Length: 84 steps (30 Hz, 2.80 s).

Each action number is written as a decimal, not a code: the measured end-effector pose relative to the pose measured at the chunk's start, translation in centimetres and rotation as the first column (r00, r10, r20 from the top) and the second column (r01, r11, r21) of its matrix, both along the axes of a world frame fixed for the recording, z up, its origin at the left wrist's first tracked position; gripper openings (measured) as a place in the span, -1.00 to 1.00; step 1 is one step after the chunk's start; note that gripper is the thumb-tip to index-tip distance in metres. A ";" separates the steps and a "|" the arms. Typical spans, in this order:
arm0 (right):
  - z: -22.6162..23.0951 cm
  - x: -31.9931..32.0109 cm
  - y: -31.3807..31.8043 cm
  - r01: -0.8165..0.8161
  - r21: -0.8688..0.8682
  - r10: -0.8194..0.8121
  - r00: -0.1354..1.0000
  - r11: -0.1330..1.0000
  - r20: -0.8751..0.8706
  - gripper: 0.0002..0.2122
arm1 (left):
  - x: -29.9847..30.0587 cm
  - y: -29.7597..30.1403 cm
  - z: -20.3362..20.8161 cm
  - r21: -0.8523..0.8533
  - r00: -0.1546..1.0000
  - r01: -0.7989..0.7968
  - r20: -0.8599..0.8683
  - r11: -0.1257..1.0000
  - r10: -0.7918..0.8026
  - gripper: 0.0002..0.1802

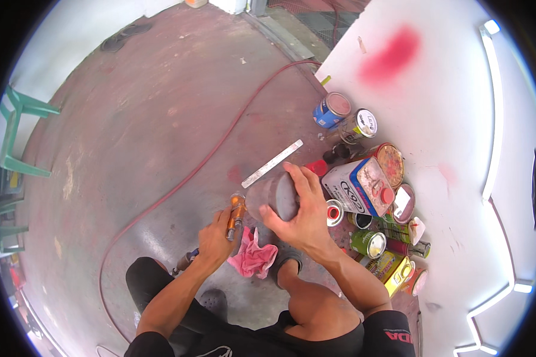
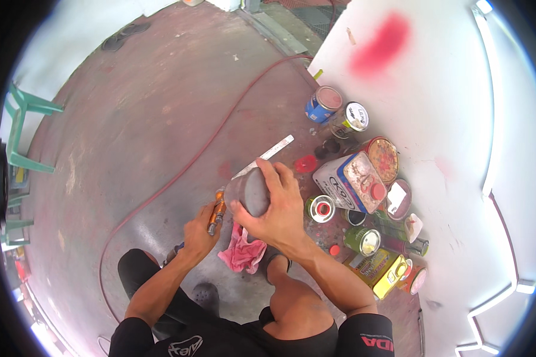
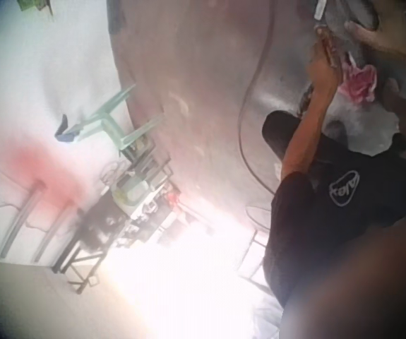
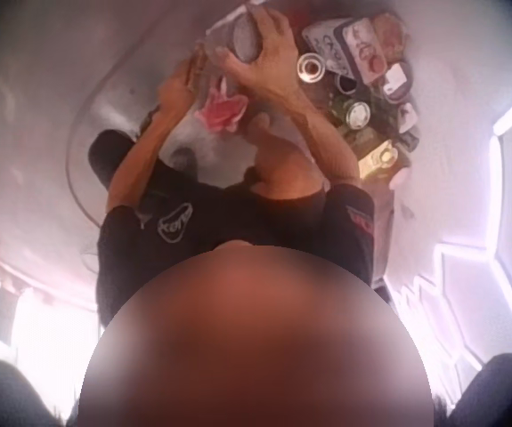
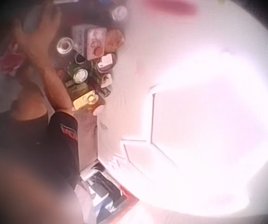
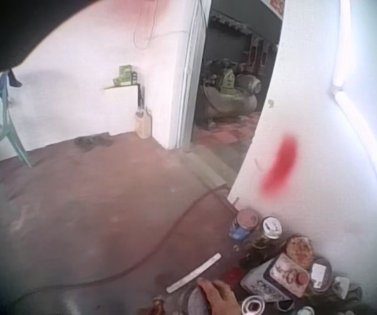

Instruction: The person removes newspaper masking from a red car bumper, then sits on the floor to clean a spray gun using a pink cloth and pours liquid from a yellow can into the gun's cup. The person wipes the gun and continues handling paint cans.

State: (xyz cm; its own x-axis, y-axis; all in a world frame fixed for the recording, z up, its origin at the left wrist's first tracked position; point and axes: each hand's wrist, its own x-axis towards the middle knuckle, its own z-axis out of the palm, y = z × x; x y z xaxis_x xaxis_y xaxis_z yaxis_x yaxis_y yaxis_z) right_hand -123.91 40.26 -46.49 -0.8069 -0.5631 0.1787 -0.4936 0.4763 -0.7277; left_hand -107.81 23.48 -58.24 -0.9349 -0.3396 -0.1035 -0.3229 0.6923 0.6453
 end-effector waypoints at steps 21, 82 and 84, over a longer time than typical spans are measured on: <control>-7.5 -2.6 5.1 0.261 -0.332 -0.255 0.965 0.906 0.062 -0.14 | -9.0 1.2 -4.3 0.343 0.978 -0.039 -0.180 0.939 0.106 -0.57; 22.7 -30.1 -15.3 0.104 0.437 -0.279 0.891 0.893 0.358 -0.48 | -10.6 -32.2 33.3 0.451 0.303 -0.860 0.072 0.240 0.950 -0.58; 23.8 -34.6 -18.1 0.266 0.366 -0.382 0.875 0.892 0.296 -0.54 | -12.5 -33.0 33.2 0.455 0.326 -0.851 0.067 0.262 0.943 -0.58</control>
